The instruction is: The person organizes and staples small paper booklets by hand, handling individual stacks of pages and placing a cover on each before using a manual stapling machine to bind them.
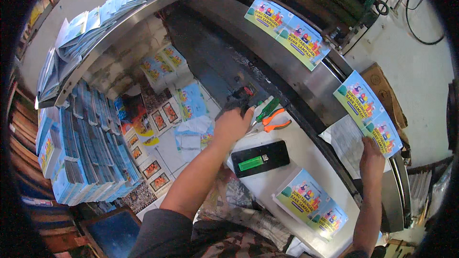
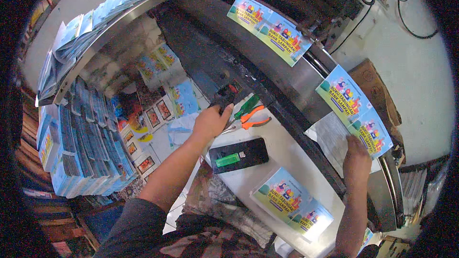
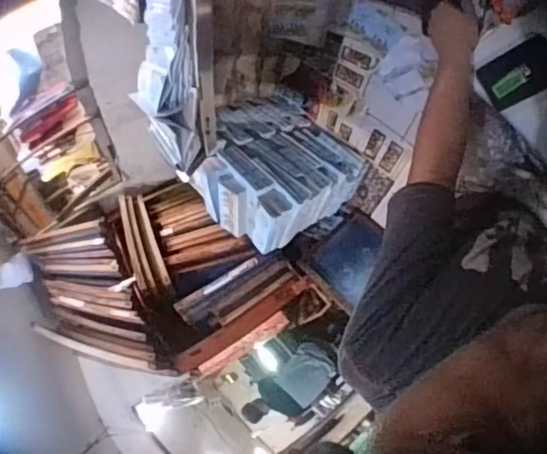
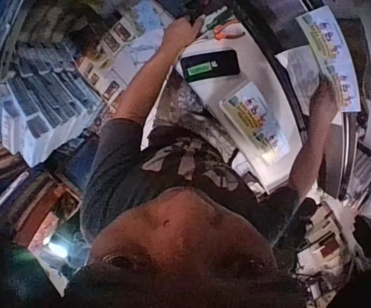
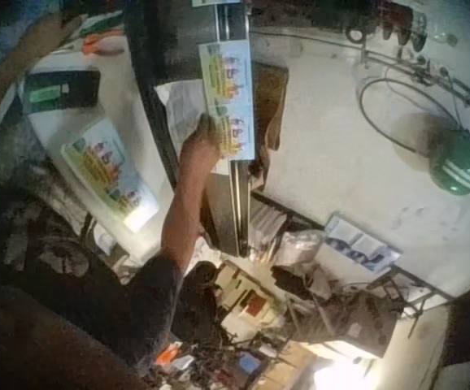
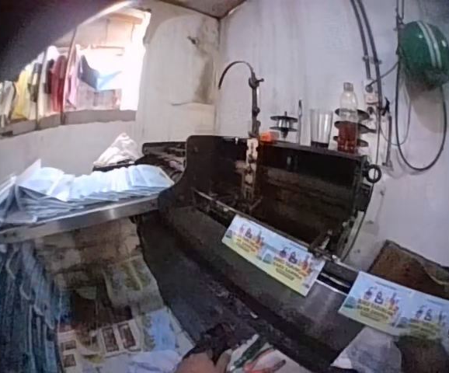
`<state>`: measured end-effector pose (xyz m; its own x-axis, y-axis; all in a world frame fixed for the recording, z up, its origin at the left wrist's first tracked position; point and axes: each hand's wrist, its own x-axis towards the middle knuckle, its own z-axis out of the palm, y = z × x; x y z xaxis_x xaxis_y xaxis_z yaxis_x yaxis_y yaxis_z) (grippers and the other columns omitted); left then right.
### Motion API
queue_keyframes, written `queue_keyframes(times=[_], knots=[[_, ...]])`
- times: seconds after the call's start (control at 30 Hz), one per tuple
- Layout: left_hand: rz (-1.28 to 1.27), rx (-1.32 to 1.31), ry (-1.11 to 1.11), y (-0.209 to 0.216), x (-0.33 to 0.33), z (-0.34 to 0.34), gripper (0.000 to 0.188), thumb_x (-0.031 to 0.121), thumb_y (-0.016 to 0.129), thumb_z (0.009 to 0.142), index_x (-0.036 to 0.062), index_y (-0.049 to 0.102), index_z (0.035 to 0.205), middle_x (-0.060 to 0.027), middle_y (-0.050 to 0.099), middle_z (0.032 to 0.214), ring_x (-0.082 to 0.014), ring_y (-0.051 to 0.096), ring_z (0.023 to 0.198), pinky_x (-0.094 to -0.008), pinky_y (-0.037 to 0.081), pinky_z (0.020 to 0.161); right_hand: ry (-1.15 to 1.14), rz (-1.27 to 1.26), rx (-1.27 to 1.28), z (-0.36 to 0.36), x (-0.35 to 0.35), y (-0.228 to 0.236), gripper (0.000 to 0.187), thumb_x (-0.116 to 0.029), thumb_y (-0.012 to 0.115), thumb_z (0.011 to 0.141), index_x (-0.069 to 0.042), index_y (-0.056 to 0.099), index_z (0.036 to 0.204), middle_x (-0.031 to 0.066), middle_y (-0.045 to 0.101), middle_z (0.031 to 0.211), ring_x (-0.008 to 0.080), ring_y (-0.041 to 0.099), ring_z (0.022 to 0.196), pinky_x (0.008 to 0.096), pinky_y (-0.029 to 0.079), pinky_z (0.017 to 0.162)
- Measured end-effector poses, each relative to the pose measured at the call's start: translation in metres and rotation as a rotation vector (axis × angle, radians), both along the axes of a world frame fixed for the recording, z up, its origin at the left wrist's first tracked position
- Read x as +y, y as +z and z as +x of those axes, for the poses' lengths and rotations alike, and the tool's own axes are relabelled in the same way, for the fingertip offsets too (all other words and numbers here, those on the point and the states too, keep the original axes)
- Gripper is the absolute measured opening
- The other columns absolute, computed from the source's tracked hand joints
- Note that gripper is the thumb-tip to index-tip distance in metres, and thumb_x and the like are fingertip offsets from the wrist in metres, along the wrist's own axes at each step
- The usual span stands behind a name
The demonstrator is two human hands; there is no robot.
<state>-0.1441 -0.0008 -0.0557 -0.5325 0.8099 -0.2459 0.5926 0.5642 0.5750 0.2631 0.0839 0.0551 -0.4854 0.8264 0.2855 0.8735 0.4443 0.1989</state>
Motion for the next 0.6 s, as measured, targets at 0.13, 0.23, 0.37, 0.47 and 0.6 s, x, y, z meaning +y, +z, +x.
queue_keyframes(times=[0.13,0.23,0.37,0.47,0.6], knots=[[0.005,0.004,0.009,0.0,-0.003,-0.001,0.071,0.065,0.04,0.092,0.0008,0.069,0.097,-0.0287,0.068,0.092,-0.0443,0.066,0.093,-0.0503,0.051,0.084,-0.04,-0.35,0.173,0.013,-0.082,0.002,0.031,-0.005,0.068,0.079,-0.003,0.064,0.11,0.0186,0.067,0.101,0.0387,0.066,0.085,0.0447,0.053,0.073],[-0.008,0.013,0.003,-0.002,-0.002,-0.001,0.072,0.066,0.04,0.092,0.001,0.069,0.096,-0.0284,0.068,0.092,-0.0443,0.066,0.093,-0.0505,0.051,0.084,-0.056,-0.78,0.176,0.023,-0.148,-0.003,0.063,-0.028,0.089,0.061,-0.004,0.062,0.113,0.0142,0.065,0.106,0.0343,0.063,0.096,0.0426,0.051,0.084],[-0.004,0.038,0.002,-0.006,0.002,0.0,0.072,0.067,0.039,0.092,0.0015,0.07,0.096,-0.0281,0.068,0.093,-0.0439,0.066,0.093,-0.0504,0.052,0.083,0.116,-0.65,-0.005,0.016,-0.188,-0.018,0.084,-0.043,0.089,0.056,-0.001,0.057,0.122,0.0195,0.055,0.118,0.0368,0.054,0.112,0.0449,0.049,0.091],[-0.019,0.032,0.008,-0.001,0.002,0.002,0.072,0.066,0.039,0.092,0.0015,0.07,0.097,-0.0283,0.068,0.093,-0.0435,0.066,0.093,-0.0501,0.052,0.084,0.073,-0.676,0.038,0.015,-0.186,-0.019,0.082,-0.042,0.088,0.057,0.0,0.059,0.12,0.0198,0.056,0.119,0.0362,0.056,0.11,0.0451,0.05,0.091],[-0.015,0.043,0.009,-0.004,0.001,0.0,0.071,0.065,0.04,0.092,0.002,0.071,0.098,-0.0281,0.068,0.094,-0.0428,0.066,0.094,-0.0495,0.052,0.084,0.083,-0.799,0.152,0.022,-0.181,-0.007,0.066,-0.033,0.081,0.069,-0.002,0.058,0.122,0.0222,0.057,0.124,0.0382,0.056,0.113,0.0452,0.05,0.093]])
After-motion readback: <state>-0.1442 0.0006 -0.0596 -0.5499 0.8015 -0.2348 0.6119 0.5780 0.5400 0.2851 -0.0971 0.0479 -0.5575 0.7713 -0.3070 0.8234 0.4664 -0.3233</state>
